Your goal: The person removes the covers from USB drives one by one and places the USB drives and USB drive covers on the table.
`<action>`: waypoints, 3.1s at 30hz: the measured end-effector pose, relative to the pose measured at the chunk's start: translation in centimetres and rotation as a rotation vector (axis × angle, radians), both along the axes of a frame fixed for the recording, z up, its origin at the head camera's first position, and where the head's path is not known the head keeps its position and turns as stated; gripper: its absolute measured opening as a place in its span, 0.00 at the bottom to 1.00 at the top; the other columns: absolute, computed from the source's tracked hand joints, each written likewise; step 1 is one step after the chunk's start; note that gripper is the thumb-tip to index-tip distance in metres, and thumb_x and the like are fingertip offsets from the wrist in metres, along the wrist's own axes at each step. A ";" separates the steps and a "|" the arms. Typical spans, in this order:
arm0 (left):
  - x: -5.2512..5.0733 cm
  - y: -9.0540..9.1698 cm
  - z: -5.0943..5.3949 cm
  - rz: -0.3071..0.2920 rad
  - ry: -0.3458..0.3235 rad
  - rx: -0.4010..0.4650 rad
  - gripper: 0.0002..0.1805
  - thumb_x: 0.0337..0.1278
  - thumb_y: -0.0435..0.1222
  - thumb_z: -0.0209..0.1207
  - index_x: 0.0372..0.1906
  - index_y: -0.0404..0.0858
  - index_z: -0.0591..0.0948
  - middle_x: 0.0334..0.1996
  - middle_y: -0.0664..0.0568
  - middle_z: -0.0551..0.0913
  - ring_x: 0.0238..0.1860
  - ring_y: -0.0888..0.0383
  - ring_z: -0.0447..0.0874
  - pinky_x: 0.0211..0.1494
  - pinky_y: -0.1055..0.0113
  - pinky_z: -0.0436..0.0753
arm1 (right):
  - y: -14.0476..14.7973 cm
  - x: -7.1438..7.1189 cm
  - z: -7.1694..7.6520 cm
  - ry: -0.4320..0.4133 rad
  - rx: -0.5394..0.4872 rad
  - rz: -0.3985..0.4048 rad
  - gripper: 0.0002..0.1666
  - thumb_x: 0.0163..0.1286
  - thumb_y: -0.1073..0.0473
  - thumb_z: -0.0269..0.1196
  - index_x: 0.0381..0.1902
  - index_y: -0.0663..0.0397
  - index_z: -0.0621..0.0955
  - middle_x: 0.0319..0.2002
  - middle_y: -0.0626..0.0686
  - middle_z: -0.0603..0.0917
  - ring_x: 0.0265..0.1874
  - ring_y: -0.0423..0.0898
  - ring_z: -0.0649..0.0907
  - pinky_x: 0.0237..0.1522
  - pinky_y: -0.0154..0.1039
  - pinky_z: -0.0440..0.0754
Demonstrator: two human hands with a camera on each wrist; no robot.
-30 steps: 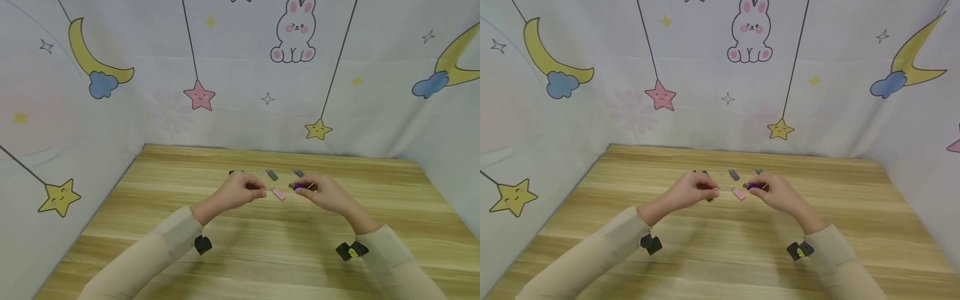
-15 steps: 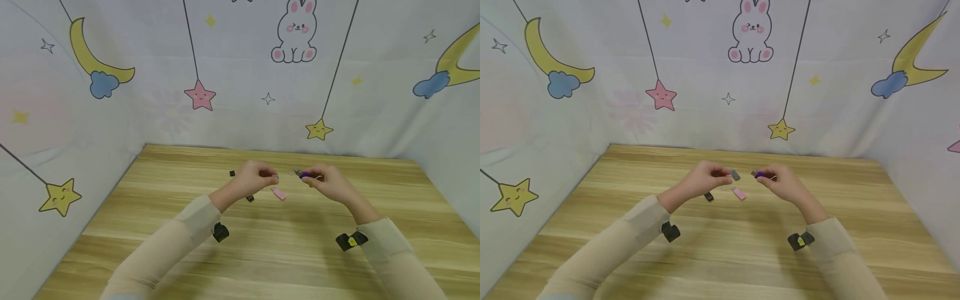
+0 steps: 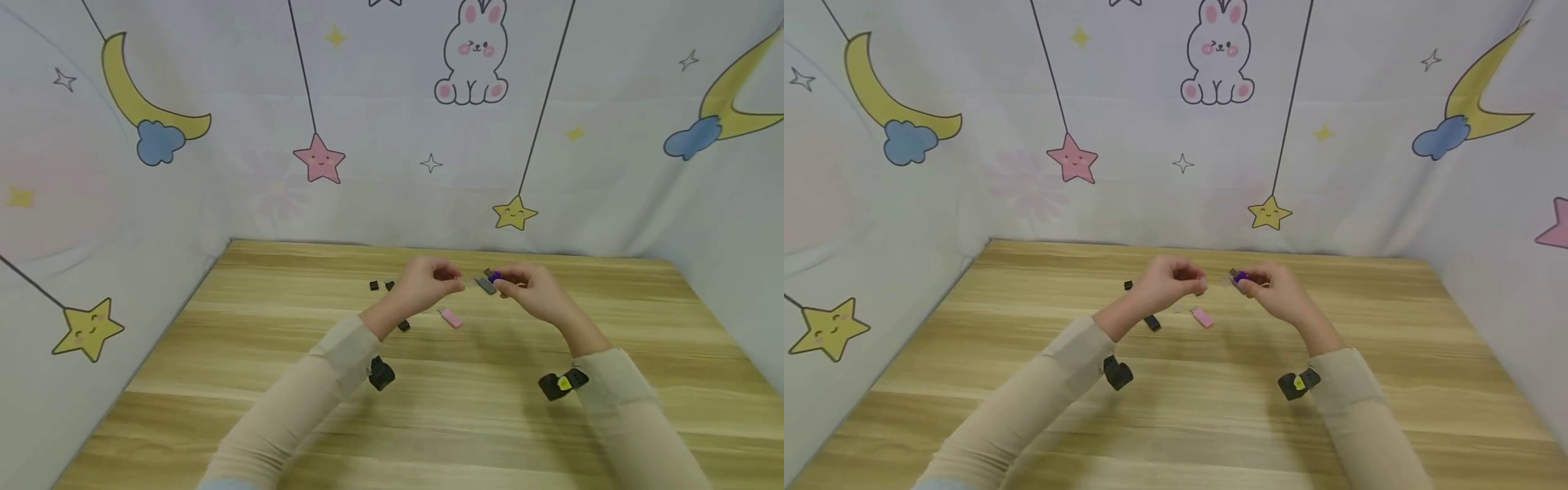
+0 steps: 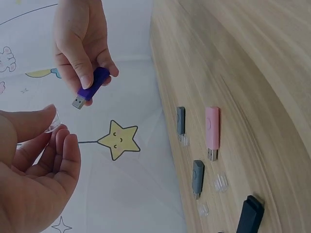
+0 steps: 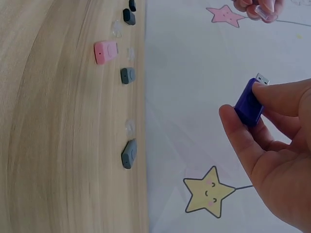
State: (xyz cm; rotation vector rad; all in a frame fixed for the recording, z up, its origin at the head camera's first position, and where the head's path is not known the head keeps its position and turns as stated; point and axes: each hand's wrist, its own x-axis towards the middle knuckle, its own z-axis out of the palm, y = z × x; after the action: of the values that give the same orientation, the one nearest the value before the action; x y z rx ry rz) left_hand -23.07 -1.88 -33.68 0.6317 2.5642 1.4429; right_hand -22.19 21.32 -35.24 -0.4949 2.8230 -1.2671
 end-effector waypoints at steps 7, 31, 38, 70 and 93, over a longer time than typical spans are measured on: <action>-0.6 1.1 -1.5 0.023 0.006 0.077 0.08 0.58 0.36 0.65 0.40 0.37 0.85 0.35 0.52 0.85 0.36 0.60 0.81 0.40 0.69 0.80 | 0.2 -0.3 -0.4 0.005 -0.029 -0.032 0.18 0.72 0.62 0.57 0.53 0.71 0.78 0.44 0.64 0.80 0.36 0.48 0.83 0.35 0.31 0.79; -2.5 4.3 -5.5 0.073 -0.097 0.076 0.11 0.61 0.35 0.63 0.45 0.33 0.84 0.39 0.49 0.84 0.38 0.57 0.82 0.36 0.63 0.85 | 1.8 -2.3 -4.3 -0.179 -0.091 -0.096 0.22 0.72 0.61 0.58 0.57 0.74 0.75 0.47 0.68 0.82 0.39 0.50 0.84 0.47 0.49 0.83; -3.1 5.4 -6.5 0.110 -0.119 0.064 0.07 0.60 0.33 0.63 0.41 0.33 0.85 0.38 0.48 0.85 0.37 0.59 0.80 0.33 0.69 0.83 | 2.1 -2.6 -5.3 -0.247 -0.093 -0.124 0.23 0.72 0.61 0.58 0.58 0.73 0.75 0.47 0.67 0.82 0.38 0.46 0.83 0.45 0.44 0.84; -5.0 7.7 -8.2 0.008 -0.184 -0.168 0.05 0.56 0.29 0.63 0.37 0.31 0.83 0.36 0.45 0.82 0.09 0.62 0.66 0.11 0.71 0.69 | 2.0 -3.3 -6.4 -0.297 0.106 -0.133 0.19 0.68 0.59 0.61 0.49 0.70 0.80 0.38 0.57 0.85 0.34 0.43 0.77 0.33 0.34 0.75; -5.4 8.0 -8.4 0.016 -0.137 -0.327 0.06 0.57 0.31 0.63 0.39 0.31 0.84 0.35 0.47 0.83 0.07 0.64 0.67 0.11 0.74 0.70 | 1.9 -3.2 -6.6 -0.355 0.120 -0.170 0.17 0.68 0.60 0.61 0.47 0.70 0.82 0.35 0.56 0.85 0.31 0.43 0.78 0.32 0.34 0.77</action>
State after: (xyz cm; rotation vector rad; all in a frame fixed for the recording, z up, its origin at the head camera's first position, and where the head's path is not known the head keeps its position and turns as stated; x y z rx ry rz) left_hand -28.51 6.13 -42.11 0.4474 2.6145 0.9961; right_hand -25.38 23.24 -41.88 -0.0201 2.6570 -1.0710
